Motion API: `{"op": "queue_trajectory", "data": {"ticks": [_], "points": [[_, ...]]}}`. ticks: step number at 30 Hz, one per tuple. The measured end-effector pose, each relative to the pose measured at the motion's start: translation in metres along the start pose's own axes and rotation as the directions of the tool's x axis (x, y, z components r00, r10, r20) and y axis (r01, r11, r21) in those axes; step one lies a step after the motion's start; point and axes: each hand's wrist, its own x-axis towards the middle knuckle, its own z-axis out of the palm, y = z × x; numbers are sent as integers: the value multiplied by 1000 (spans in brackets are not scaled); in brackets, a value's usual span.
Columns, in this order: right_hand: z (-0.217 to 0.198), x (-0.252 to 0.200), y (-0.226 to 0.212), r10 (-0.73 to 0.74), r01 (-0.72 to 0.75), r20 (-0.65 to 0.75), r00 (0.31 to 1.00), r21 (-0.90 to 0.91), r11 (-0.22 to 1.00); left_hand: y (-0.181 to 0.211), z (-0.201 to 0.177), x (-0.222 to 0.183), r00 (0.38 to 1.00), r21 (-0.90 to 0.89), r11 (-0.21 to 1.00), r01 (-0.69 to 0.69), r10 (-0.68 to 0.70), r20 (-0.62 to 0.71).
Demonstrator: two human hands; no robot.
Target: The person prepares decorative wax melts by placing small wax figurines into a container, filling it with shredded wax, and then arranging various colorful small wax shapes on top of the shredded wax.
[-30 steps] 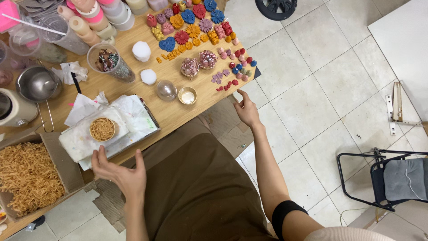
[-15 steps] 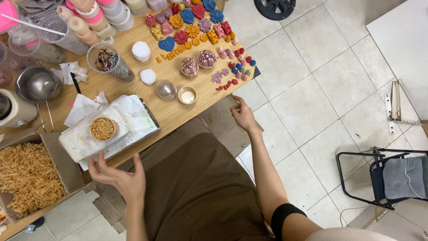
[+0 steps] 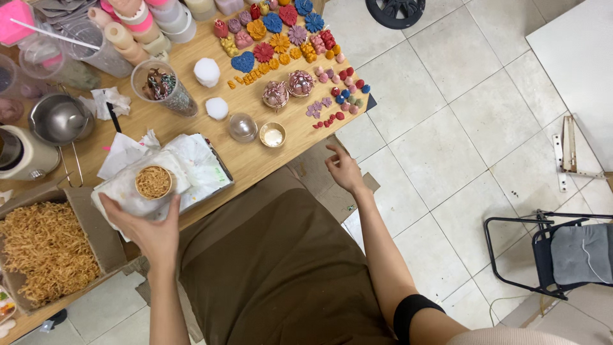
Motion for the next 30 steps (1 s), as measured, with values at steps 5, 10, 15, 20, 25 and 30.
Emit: {"op": "queue_trajectory", "data": {"ticks": [5, 10, 15, 20, 25, 30], "points": [[7, -10, 0, 7, -5, 31, 999, -52, 999, -3, 21, 18, 1000, -248, 969, 17, -17, 2], [-1, -9, 0, 34, -32, 24, 999, -66, 997, -5, 36, 27, 999, -229, 973, -20, 9, -49], [-8, -5, 2, 40, -41, -11, 999, -37, 999, 6, 44, 36, 1000, -310, 951, -5, -4, -28], [-7, -5, 3, 26, -28, -29, 999, -66, 997, 15, 52, 35, 999, -310, 950, 41, -37, 18], [-12, 12, 9, 4, -31, -199, 980, -134, 991, 9, 52, 31, 999, -238, 971, -27, 35, 27], [-59, 76, 26, -145, 28, -495, 856, -236, 971, 4, 51, 31, 998, -216, 976, 6, 7, 58]]}}
